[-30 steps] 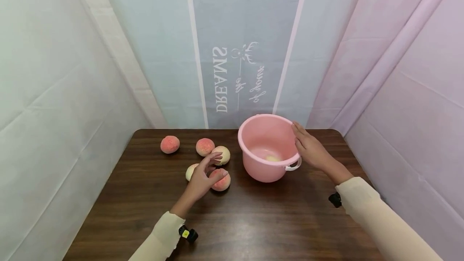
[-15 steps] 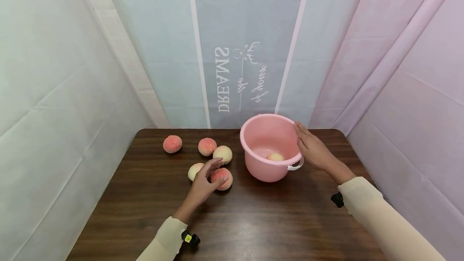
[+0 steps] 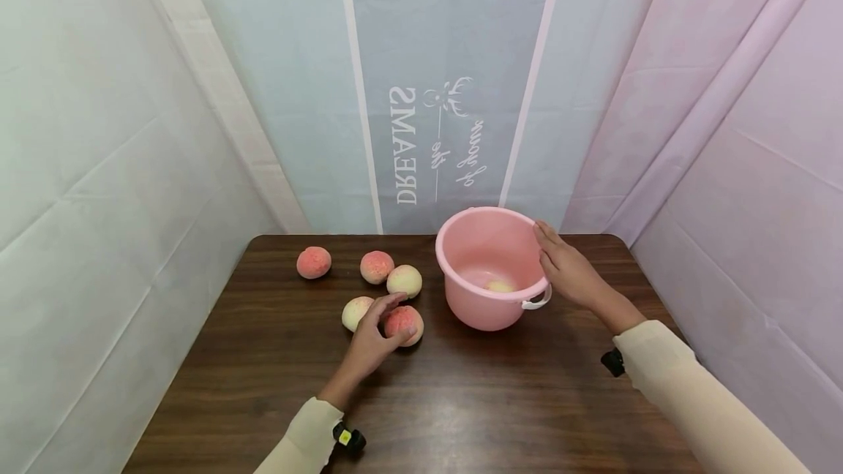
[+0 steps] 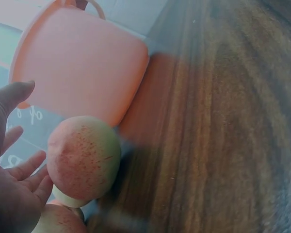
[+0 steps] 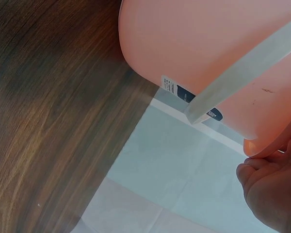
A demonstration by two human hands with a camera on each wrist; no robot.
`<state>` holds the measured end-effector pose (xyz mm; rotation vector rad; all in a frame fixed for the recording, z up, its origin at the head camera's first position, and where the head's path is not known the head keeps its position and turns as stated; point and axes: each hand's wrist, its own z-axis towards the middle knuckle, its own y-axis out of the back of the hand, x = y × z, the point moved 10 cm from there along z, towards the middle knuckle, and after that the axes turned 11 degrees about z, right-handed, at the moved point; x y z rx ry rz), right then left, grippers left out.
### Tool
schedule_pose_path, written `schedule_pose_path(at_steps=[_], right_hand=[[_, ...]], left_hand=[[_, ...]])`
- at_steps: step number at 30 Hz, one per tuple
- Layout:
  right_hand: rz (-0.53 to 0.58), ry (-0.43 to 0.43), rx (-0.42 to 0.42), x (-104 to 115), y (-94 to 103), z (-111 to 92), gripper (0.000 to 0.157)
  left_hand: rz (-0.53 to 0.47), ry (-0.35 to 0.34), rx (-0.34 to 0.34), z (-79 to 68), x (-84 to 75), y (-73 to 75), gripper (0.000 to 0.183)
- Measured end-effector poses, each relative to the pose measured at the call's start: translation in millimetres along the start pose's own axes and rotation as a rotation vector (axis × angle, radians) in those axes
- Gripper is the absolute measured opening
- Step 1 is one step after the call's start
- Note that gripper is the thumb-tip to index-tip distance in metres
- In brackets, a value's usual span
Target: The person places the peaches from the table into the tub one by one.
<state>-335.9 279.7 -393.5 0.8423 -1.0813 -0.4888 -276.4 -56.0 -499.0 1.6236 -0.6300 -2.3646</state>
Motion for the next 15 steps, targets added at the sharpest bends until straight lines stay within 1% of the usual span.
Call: schedule_pose_path(at_steps=[4, 9, 15], right_hand=[[0.0, 0.006, 0.0, -0.2, 0.3, 0.4, 0.054], [0.002, 0.007, -0.003, -0.2, 0.7, 0.6, 0.054], [-0.002, 0.008, -0.005, 0.8, 1.1, 0.7, 0.054]], left_hand=[[0.052, 0.019, 0.011, -0.4, 4.7, -3.4, 0.066], [0.116, 0.017, 0.013, -0.5, 6.5, -6.1, 0.069], [0.138, -0.002, -0.004, 0.6, 7.2, -6.6, 0.069]])
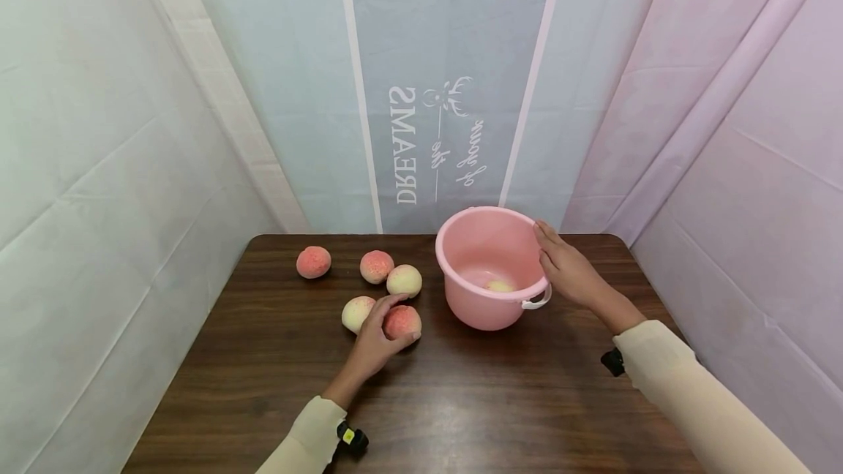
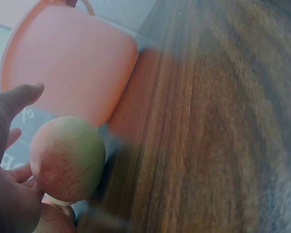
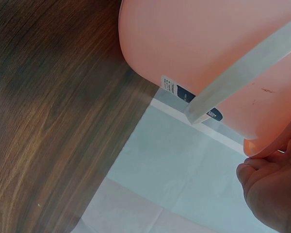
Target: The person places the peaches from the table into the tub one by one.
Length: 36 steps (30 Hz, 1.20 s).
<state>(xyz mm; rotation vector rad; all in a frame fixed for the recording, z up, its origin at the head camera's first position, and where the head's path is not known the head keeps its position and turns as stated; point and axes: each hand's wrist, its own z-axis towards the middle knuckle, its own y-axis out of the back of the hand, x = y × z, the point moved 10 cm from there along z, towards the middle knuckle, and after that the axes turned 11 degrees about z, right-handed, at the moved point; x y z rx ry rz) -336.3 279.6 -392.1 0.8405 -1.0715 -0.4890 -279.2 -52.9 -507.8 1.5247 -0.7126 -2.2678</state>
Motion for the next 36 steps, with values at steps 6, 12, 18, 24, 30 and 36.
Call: schedule_pose_path(at_steps=[6, 12, 18, 24, 30, 36], right_hand=[[0.001, 0.001, -0.002, 0.1, -0.3, -0.2, 0.054], [-0.006, -0.001, 0.007, 0.9, -1.6, -0.6, 0.054], [-0.011, -0.009, 0.012, -0.3, -2.3, -1.7, 0.055], [-0.009, -0.013, 0.014, -2.0, -2.7, -1.5, 0.055], [-0.007, -0.014, 0.013, -1.2, -2.3, -2.2, 0.055], [0.005, -0.008, 0.012, -1.1, -2.1, -3.4, 0.055]], left_hand=[[0.007, 0.006, 0.01, 0.1, 2.9, -2.9, 0.072], [-0.003, 0.009, 0.028, -2.1, 4.2, -6.0, 0.075], [0.019, 0.034, 0.043, -4.3, 8.6, -9.3, 0.075], [0.048, -0.009, 0.042, -6.0, 6.6, -10.9, 0.077], [0.071, -0.048, 0.04, -7.7, 5.6, -10.9, 0.075], [0.085, -0.049, 0.046, -8.5, 9.3, -12.4, 0.065]])
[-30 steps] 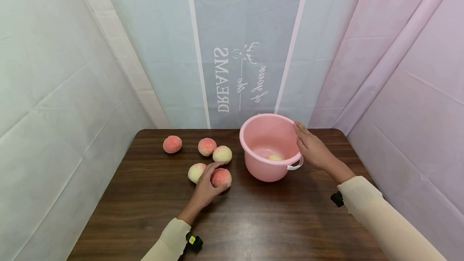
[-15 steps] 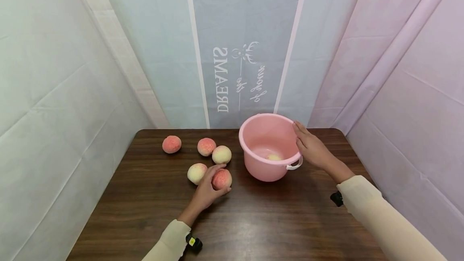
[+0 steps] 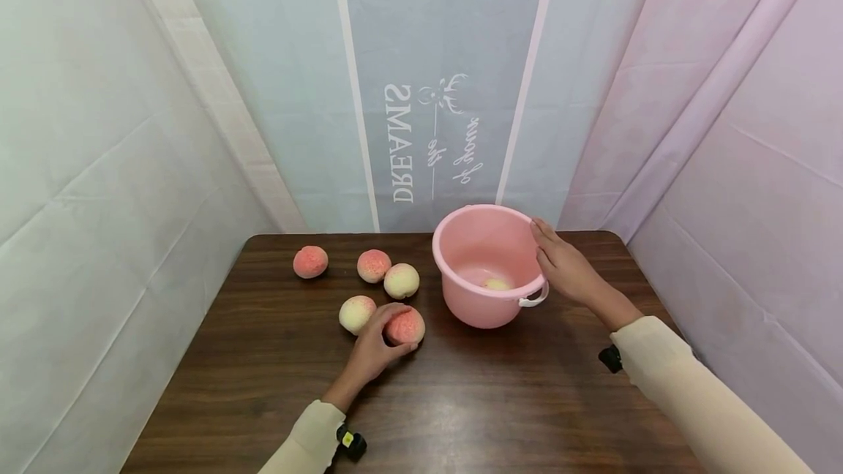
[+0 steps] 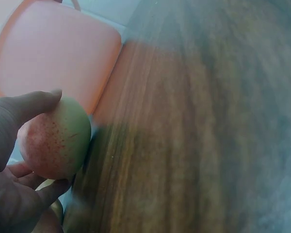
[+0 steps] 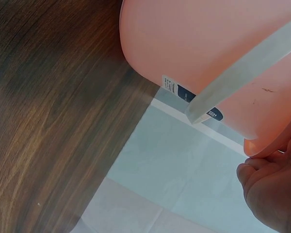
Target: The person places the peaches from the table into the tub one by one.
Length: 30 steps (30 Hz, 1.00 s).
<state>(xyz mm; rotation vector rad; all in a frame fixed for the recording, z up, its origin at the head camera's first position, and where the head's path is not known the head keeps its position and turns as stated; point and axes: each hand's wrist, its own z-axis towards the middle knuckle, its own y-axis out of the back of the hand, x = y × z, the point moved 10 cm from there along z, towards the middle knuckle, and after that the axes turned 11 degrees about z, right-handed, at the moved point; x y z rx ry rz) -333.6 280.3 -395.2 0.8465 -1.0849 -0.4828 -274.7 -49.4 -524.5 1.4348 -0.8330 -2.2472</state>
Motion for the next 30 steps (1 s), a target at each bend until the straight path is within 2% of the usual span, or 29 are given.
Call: schedule_pose_path(at_steps=[8, 16, 23, 30], right_hand=[[-0.001, 0.016, -0.016, 1.1, 0.7, 0.4, 0.055], [0.002, -0.012, -0.003, -2.0, 0.0, 1.5, 0.055], [0.016, -0.035, 0.012, -3.1, -4.6, 2.4, 0.057], [0.005, -0.035, 0.006, -1.2, 0.4, 1.3, 0.056]], left_hand=[[-0.012, 0.02, 0.018, -1.4, 6.0, -0.9, 0.063], [-0.029, 0.017, 0.016, -1.7, 3.0, 0.1, 0.063], [-0.017, -0.007, -0.054, -2.7, 1.2, 11.6, 0.061], [-0.05, 0.008, -0.047, 7.5, -4.7, 18.0, 0.062]])
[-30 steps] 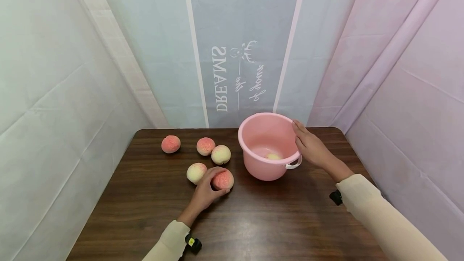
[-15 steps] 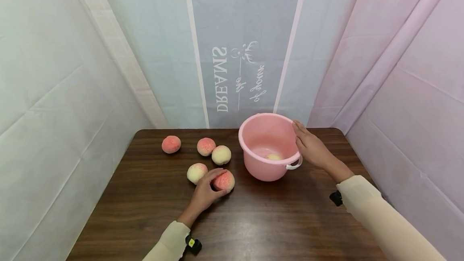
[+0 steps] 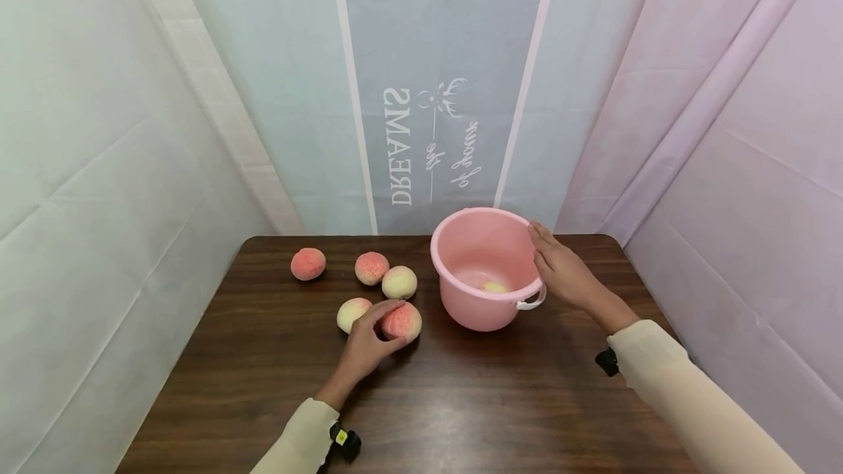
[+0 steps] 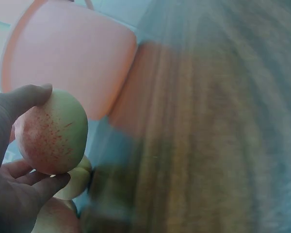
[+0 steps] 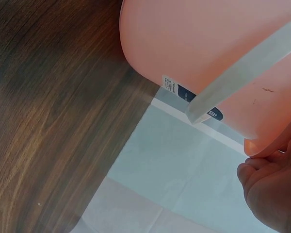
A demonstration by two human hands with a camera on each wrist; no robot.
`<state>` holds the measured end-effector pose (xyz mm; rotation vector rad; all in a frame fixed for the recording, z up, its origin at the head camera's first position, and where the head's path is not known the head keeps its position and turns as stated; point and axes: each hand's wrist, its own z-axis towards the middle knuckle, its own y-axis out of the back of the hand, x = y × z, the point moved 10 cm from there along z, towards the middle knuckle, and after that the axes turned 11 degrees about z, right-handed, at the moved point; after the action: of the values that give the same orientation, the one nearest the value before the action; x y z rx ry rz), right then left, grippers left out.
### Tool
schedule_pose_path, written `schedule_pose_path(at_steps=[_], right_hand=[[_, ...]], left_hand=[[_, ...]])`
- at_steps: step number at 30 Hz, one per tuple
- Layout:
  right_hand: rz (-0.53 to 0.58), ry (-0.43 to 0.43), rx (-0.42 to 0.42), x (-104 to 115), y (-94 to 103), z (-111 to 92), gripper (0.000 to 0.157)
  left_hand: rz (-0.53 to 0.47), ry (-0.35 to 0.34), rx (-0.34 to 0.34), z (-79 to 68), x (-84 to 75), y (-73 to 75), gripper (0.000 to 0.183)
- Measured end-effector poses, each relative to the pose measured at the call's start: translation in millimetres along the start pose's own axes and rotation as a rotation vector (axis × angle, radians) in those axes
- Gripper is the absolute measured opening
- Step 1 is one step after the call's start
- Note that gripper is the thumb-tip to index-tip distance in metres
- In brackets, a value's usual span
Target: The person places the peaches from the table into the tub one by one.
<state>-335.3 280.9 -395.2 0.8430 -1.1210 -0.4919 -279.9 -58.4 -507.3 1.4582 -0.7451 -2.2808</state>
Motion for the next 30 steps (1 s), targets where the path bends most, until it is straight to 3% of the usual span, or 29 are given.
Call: schedule_pose_path(at_steps=[19, 30], right_hand=[[0.001, 0.008, 0.004, 0.0, 1.8, 1.6, 0.056], [0.003, 0.035, -0.008, 2.9, 4.3, 1.1, 0.056]], left_hand=[[-0.061, 0.03, -0.012, 17.8, -15.8, 20.4, 0.06], [-0.018, 0.063, -0.018, 29.5, -23.7, 33.4, 0.06]])
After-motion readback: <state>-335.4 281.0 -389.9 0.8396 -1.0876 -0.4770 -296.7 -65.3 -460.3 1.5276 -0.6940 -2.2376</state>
